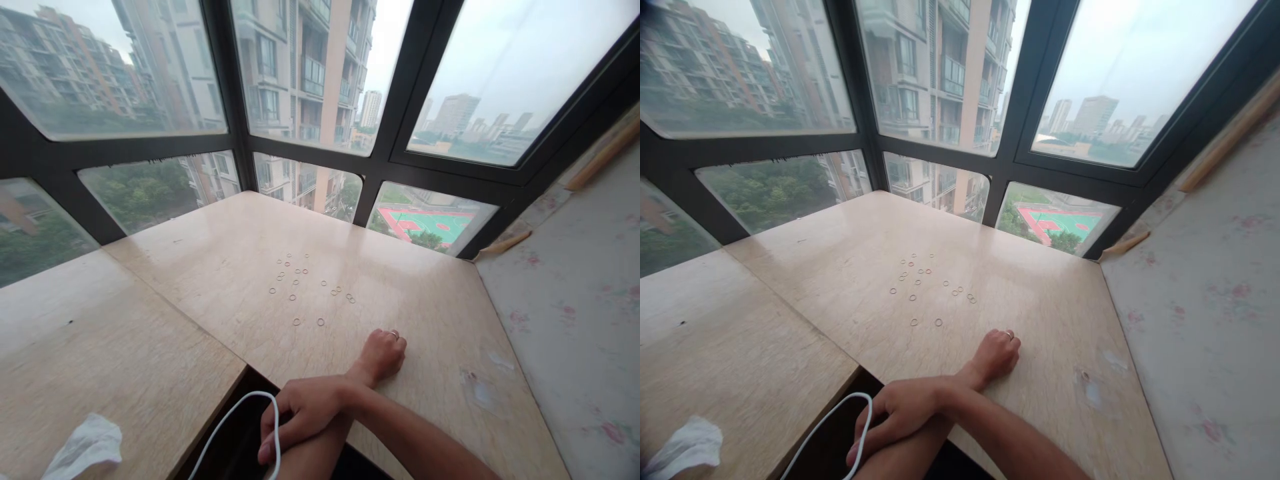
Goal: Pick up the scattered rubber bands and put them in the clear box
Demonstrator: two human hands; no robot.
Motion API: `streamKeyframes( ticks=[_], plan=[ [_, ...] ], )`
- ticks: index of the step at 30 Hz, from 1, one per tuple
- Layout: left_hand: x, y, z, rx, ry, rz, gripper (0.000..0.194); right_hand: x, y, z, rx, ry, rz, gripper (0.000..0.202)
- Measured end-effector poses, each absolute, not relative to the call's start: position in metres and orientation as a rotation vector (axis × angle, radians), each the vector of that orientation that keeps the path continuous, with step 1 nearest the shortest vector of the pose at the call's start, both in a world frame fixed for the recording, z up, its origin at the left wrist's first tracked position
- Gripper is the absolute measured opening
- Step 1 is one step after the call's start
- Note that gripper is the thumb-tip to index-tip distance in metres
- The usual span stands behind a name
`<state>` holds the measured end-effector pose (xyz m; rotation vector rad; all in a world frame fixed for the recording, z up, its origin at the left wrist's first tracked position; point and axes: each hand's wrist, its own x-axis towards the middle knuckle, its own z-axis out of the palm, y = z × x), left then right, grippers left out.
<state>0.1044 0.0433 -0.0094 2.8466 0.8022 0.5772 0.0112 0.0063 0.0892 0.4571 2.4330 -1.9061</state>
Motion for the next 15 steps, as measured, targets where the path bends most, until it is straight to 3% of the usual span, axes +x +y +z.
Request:
streamKeyframes(
  ticks=[9, 15],
  plan=[
    [0.105, 0.046, -0.008, 2.867, 0.782, 0.552, 0.011, 0.027, 0.024, 0.083, 0.634, 2.34, -1.905, 0.018],
    [0.105, 0.046, -0.008, 2.858, 0.77, 0.545, 0.01, -0.002, 0.025, 0.087, 0.302, 1.955, -2.152, 0.005]
  ],
)
